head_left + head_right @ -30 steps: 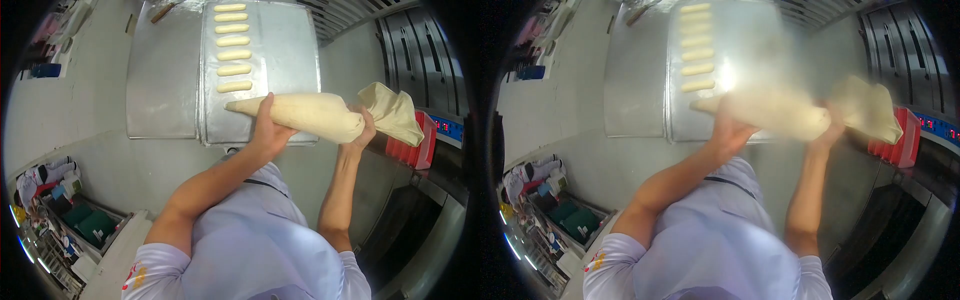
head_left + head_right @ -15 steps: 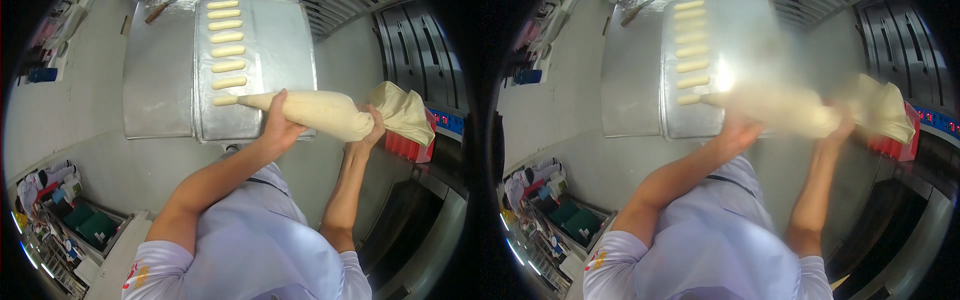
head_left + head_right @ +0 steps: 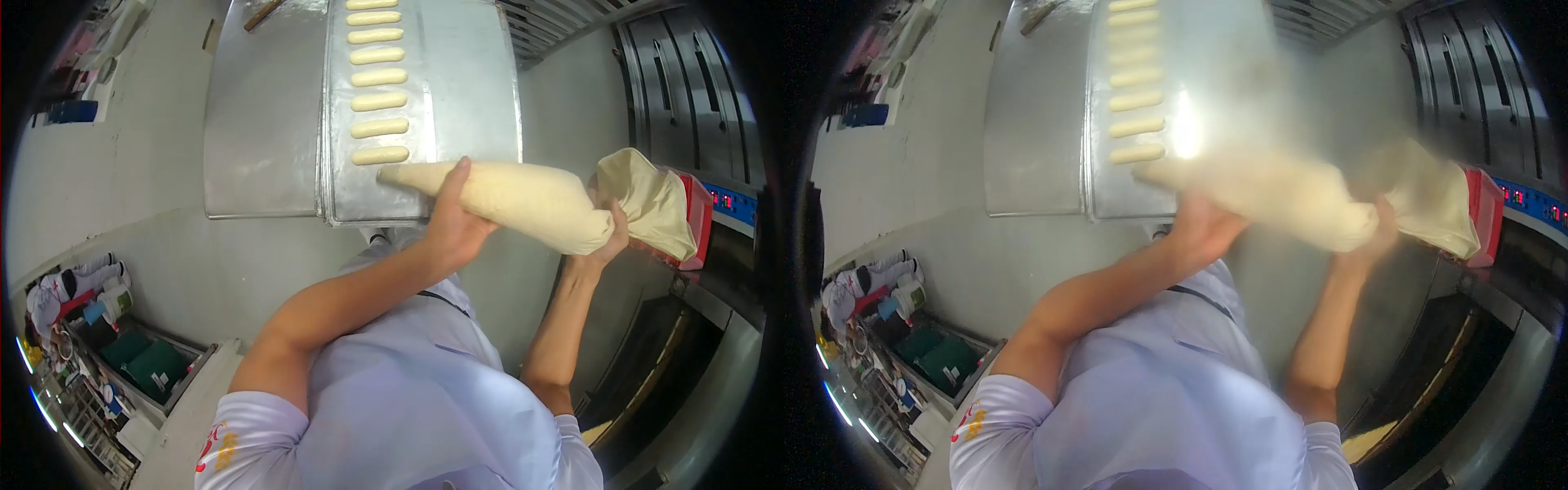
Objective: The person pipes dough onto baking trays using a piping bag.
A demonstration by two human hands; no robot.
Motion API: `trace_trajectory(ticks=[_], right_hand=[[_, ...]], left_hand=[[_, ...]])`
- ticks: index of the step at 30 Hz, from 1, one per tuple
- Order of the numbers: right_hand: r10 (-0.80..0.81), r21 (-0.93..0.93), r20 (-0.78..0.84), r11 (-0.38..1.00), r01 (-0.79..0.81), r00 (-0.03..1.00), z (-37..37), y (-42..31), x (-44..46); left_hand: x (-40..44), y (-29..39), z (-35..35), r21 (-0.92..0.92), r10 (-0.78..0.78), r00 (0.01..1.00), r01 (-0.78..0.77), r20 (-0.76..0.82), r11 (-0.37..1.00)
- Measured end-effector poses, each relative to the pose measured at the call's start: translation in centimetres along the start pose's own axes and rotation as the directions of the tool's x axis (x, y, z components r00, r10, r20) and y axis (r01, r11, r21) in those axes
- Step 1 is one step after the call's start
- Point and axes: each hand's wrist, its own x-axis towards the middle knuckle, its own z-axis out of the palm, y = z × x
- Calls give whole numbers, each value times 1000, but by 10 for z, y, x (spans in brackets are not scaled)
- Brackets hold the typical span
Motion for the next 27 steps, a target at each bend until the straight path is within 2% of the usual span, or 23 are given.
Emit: trace_trajectory(ticks=[2, 4, 8, 10, 19, 22, 27], right_hand=[[21, -20, 37, 1000, -20, 999, 3, 12, -5], [35, -84, -29, 996, -37, 999, 7, 23, -6], [52, -69, 12, 996, -51, 999, 27, 28, -14], [17, -132, -29, 991, -21, 999, 31, 27, -16], [-148, -285, -17, 949, 137, 989, 18, 13, -11], [-125, -223, -1, 967, 121, 992, 0, 4, -2], [-143, -265, -68, 957, 121, 987, -1, -12, -11]], left_hand=[[-7, 6, -8, -56, -3, 1000, 2, -17, 998], [-15, 11, -14, -85, -20, 998, 15, -64, 996], [-20, 17, -15, -73, -3, 994, -6, -113, 997], [-20, 16, -13, -67, 0, 993, -8, -121, 998], [-7, -3, -15, -45, -52, 998, 50, -42, 998], [-2, -13, -15, -37, -98, 995, 97, -5, 995], [4, -29, -17, -45, -140, 989, 138, -46, 989]])
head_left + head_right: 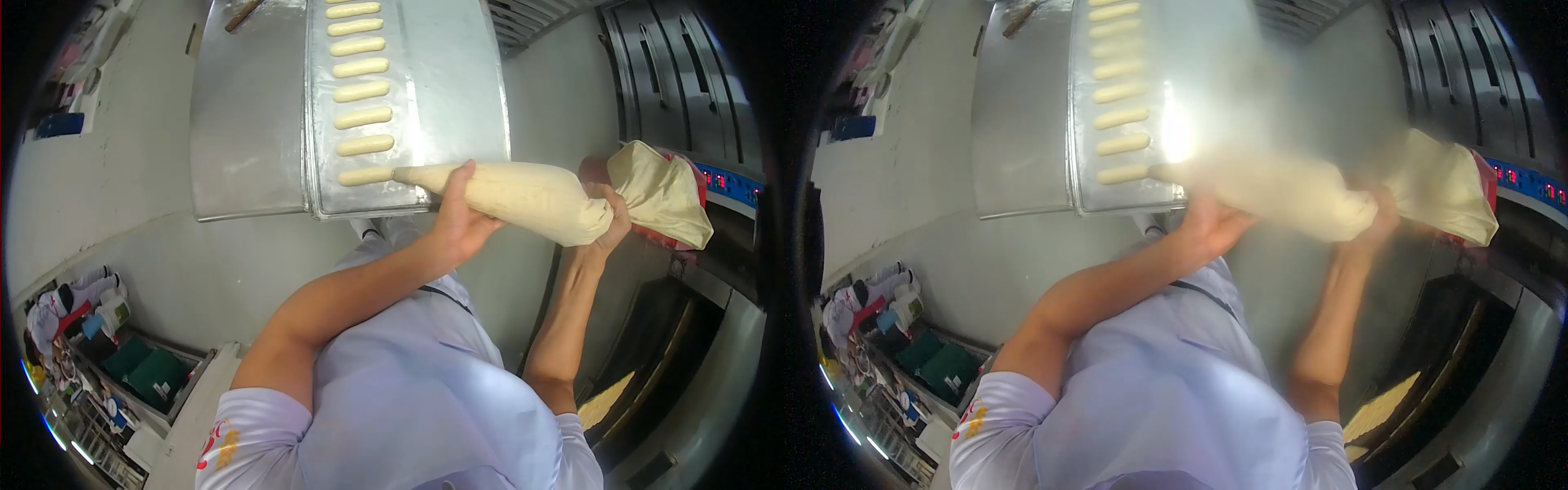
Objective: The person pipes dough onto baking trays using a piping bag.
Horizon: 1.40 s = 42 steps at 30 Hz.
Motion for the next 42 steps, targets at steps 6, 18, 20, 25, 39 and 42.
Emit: trace_trajectory(ticks=[6, 18, 20, 25, 39, 42], right_hand=[[41, 481, 407, 840, -252, 912, -50, 13, -8], [127, 624, 373, 699, -349, 919, 29, 17, 170], [123, 589, 239, 770, -245, 963, 73, -6, 185], [12, 571, 416, 775, -271, 909, 124, -9, 281], [71, 298, 436, 929, -218, 897, 195, 28, 379], [67, 251, 471, 946, -207, 879, 194, 35, 391]], left_hand=[[-17, -8, 32, 85, 112, 992, -117, 64, 989], [141, 13, 134, 308, 513, 820, -571, 253, 761], [178, 26, 148, 341, 559, 758, -651, 335, 678], [257, 70, 183, 172, 542, 736, -644, 405, 746], [319, 124, 175, -91, 373, 915, -363, 155, 927], [319, 125, 172, -106, 374, 913, -361, 164, 926]])
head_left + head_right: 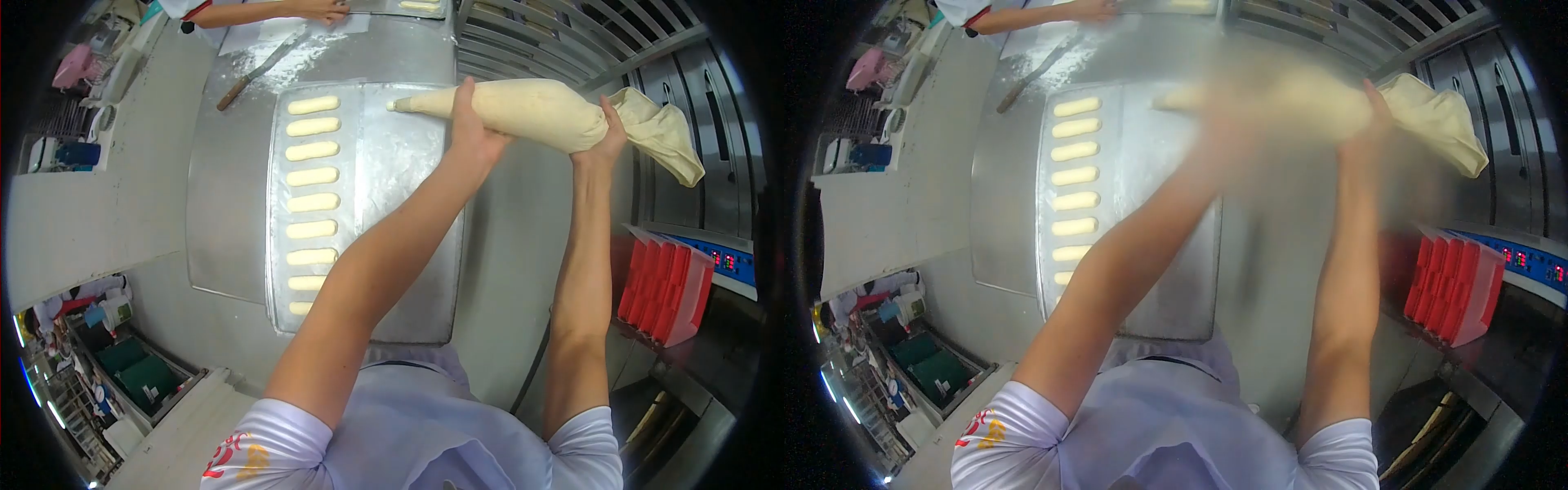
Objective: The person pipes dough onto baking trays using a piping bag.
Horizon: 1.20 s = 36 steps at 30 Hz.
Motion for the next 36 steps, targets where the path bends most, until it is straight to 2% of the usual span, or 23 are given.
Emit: trace_trajectory(ticks=[5, 9, 11, 15, 19, 21, 22, 24, 26, 29, 36], right_hand=[[0, 7, 34, 1000, 0, 999, -11, 0, 11], [-10, -3, -33, 1000, 10, 999, -18, -11, 13], [-76, -108, -4, 991, 75, 997, -31, -19, 14], [-96, -109, -36, 990, 92, 995, -44, -35, 9], [-87, -44, -69, 995, 84, 994, -46, -48, -5], [-75, 12, -92, 997, 76, 993, -43, -51, -17], [-65, 50, -103, 996, 71, 993, -33, -53, -30], [-35, 133, -90, 990, 47, 995, -9, -57, -61], [-17, 144, -78, 989, 28, 997, -7, -53, -73], [-85, 78, -126, 992, 95, 988, -28, -28, -62], [-27, 70, -81, 997, 33, 996, -1, -12, -70]], left_hand=[[-3, -3, 5, 24, -16, 1000, 16, -27, 1000], [-4, -10, 6, 47, -30, 1000, 30, -7, 998], [-2, -17, 5, 45, -52, 999, 52, 15, 998], [10, -39, 0, 17, -116, 991, 115, 69, 993], [6, -51, 7, 57, -110, 993, 112, -45, 992], [9, -52, 1, 24, -151, 986, 150, 76, 988], [5, -51, 7, 23, -149, 986, 148, 75, 989], [-15, -43, 24, 180, -73, 997, 66, 33, 981], [-28, -37, 16, 144, -54, 998, 48, 45, 988], [-43, -26, 6, 67, -41, 998, 38, 47, 997], [-48, -11, -11, 11, -59, 998, 59, 11, 998]])
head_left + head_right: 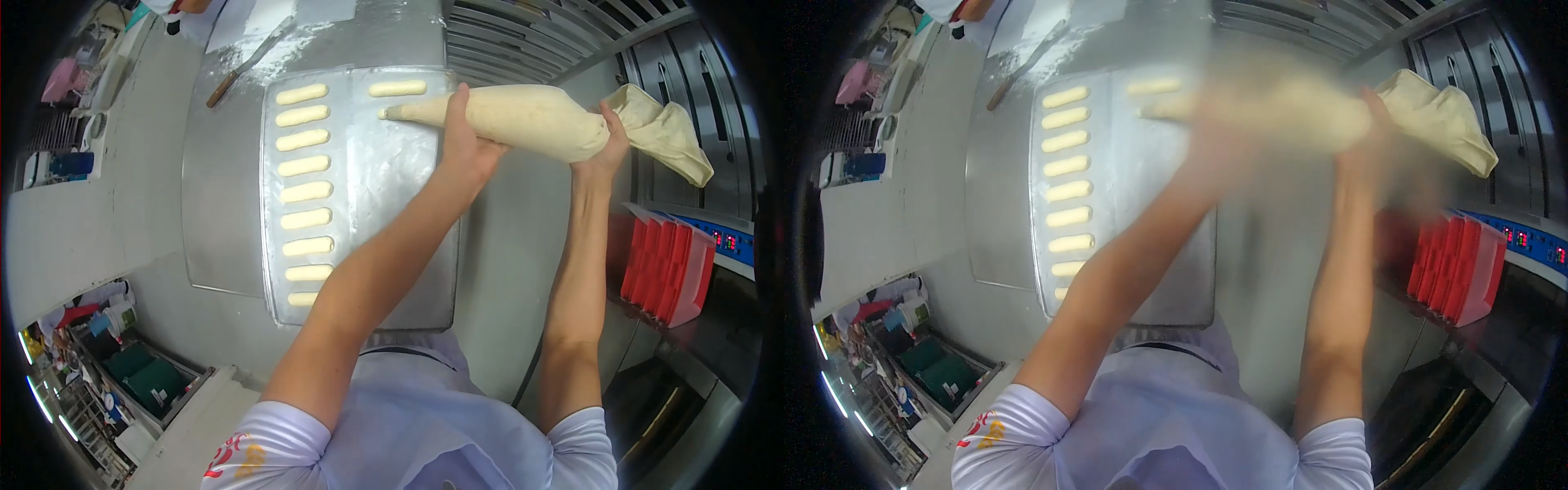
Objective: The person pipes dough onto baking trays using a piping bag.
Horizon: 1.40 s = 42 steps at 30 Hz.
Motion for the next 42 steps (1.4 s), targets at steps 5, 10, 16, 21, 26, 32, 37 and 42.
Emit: trace_trajectory(ticks=[5, 10, 16, 21, 26, 32, 37, 42], right_hand=[[4, -42, 93, 999, 0, 996, -11, 0, 12], [-188, -365, 112, 906, 216, 976, -42, -11, 31], [-158, -283, 43, 945, 164, 986, -50, -38, 22], [-74, -72, -40, 995, 71, 996, -63, -49, 5], [-54, -29, -51, 998, 53, 997, -48, -31, -29], [-58, -76, -102, 996, 51, 993, -24, -4, -33], [-66, -96, -130, 994, 54, 989, -4, -1, -43], [-76, -167, -149, 985, 51, 986, 7, -12, -52]], left_hand=[[4, -2, -4, -17, -20, 1000, 20, 15, 1000], [14, -17, -9, -43, -78, 995, 81, 68, 996], [19, -46, -2, -60, -123, 992, 124, 17, 991], [-1, -43, 13, 32, -40, 999, 40, -24, 999], [-32, -31, 11, 60, 17, 999, -15, -37, 998], [-52, -13, 0, 28, 15, 989, -12, -144, 1000], [-40, -14, -23, 23, -5, 993, 7, -117, 1000], [-37, -23, -18, 1, -22, 995, 22, -98, 1000]])
